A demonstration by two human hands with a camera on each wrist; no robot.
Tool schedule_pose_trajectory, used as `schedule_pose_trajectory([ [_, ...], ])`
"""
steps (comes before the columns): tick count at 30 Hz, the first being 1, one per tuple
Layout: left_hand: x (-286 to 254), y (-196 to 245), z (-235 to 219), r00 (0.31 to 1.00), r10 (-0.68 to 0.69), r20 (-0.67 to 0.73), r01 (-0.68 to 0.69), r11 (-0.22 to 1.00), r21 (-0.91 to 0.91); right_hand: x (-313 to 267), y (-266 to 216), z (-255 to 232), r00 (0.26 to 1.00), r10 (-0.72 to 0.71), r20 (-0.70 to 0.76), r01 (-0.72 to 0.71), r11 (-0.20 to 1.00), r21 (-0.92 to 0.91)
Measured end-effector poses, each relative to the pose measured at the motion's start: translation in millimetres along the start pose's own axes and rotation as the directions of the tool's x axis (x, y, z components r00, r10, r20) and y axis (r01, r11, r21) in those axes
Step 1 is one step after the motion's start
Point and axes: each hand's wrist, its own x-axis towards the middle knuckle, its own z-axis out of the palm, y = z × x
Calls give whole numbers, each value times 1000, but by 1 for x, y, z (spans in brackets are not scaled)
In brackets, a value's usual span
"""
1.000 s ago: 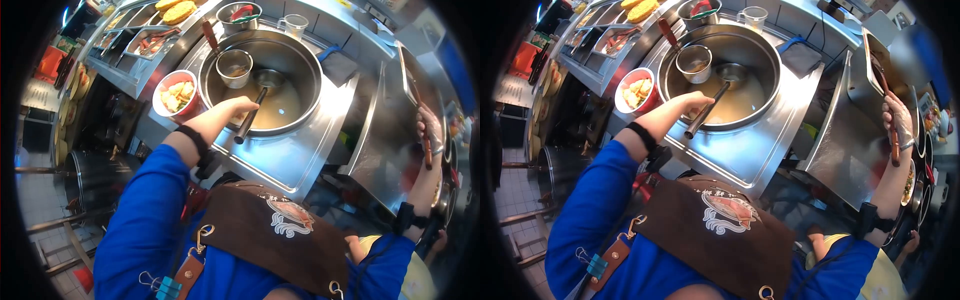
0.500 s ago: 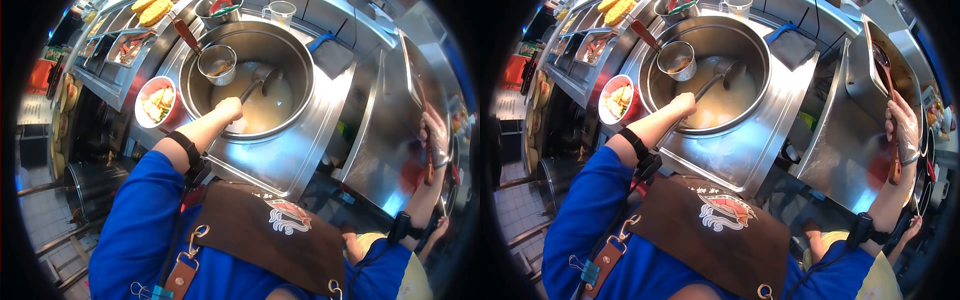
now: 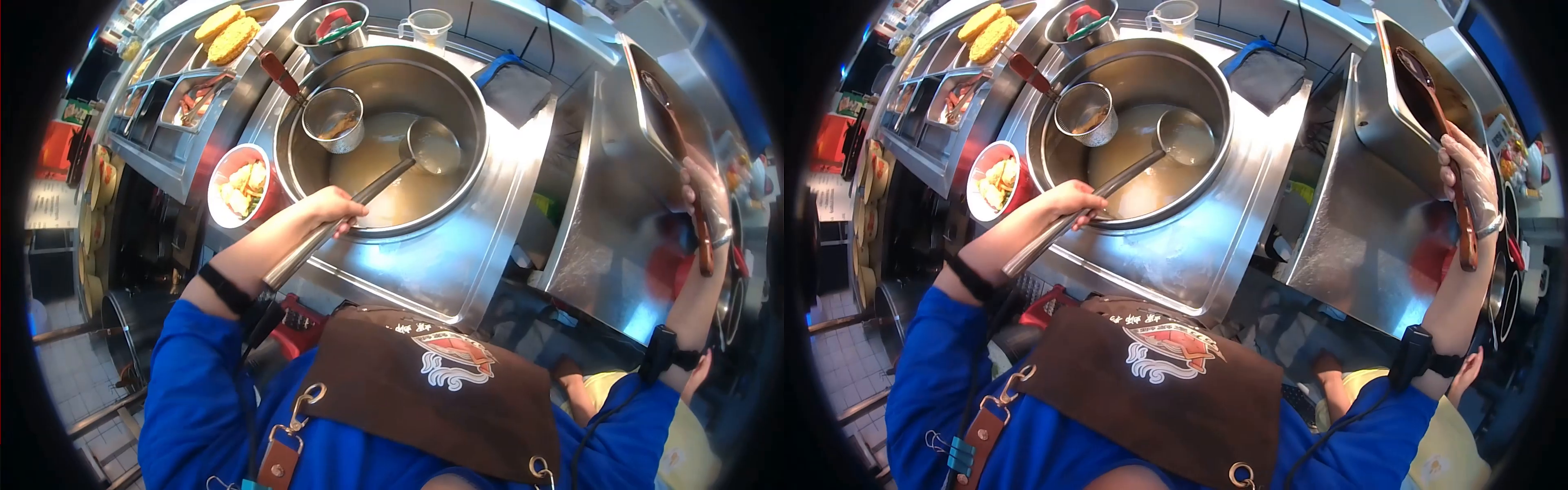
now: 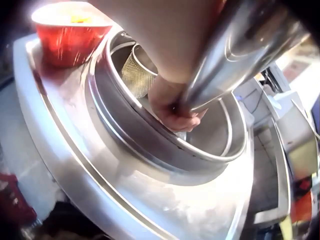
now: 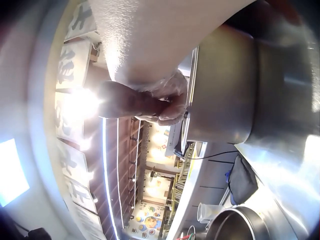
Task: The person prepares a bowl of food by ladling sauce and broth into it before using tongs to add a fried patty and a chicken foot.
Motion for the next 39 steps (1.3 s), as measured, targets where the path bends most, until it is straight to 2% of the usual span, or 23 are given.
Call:
schedule_pose_trajectory([
  [5, -44, -17, 12, 998, 53, -18, -56, 975, -214, 3, 6, -9, 999, 32, -28, -31, 998, 59],
  [7, -60, -27, 17, 993, 113, -35, -118, 967, -227, 5, 12, -11, 999, 33, -22, -32, 997, 73],
  [8, -65, -35, 16, 988, 151, -39, -155, 976, -154, 3, 12, -11, 999, 30, -14, -29, 997, 74],
  [9, -71, -47, 16, 974, 228, -14, -227, 959, -169, -2, 8, -7, 998, 69, 8, -70, 993, 96],
  [11, -87, -53, 19, 969, 246, 32, -236, 953, -189, -9, 2, 1, 993, 119, -6, -117, 985, 126],
  [12, -89, -66, 19, 955, 288, 72, -254, 918, -306, -10, 5, 0, 995, 99, 32, -103, 974, 202],
  [13, -93, -73, 18, 966, 255, 39, -230, 920, -317, -14, 2, 4, 996, 91, -27, -86, 984, 154],
  [15, -110, -70, 23, 971, 230, 64, -166, 844, -510, -15, 5, 7, 999, 46, -20, -43, 989, 145],
  [19, -127, -71, 24, 953, 299, 54, -223, 808, -546, -12, 11, 8, 999, 43, -11, -40, 980, 196],
  [22, -142, -60, 27, 953, 301, 38, -233, 805, -546, -8, 16, 3, 999, 47, -7, -44, 976, 215],
  [24, -147, -54, 27, 950, 308, 43, -237, 808, -539, -7, 21, 2, 998, 59, 30, -66, 952, 298],
  [26, -151, -53, 27, 949, 311, 44, -241, 809, -537, -8, 19, 6, 998, 59, 10, -59, 956, 287],
  [28, -152, -49, 25, 952, 304, 21, -247, 809, -534, -10, 20, 6, 998, 30, 50, -40, 971, 235],
  [29, -152, -45, 25, 951, 306, 47, -240, 825, -512, -5, 26, 3, 998, -16, 66, -3, 961, 278],
  [31, -153, -40, 25, 937, 346, 48, -285, 838, -466, -7, 23, 0, 996, -5, 86, -26, 932, 361],
  [35, -157, -23, 34, 934, 351, 71, -280, 841, -463, -4, 24, -7, 980, 50, 194, -150, 822, 549],
  [39, -161, -6, 41, 927, 362, 100, -279, 842, -461, 7, 34, -9, 972, 17, 233, -140, 841, 523],
])
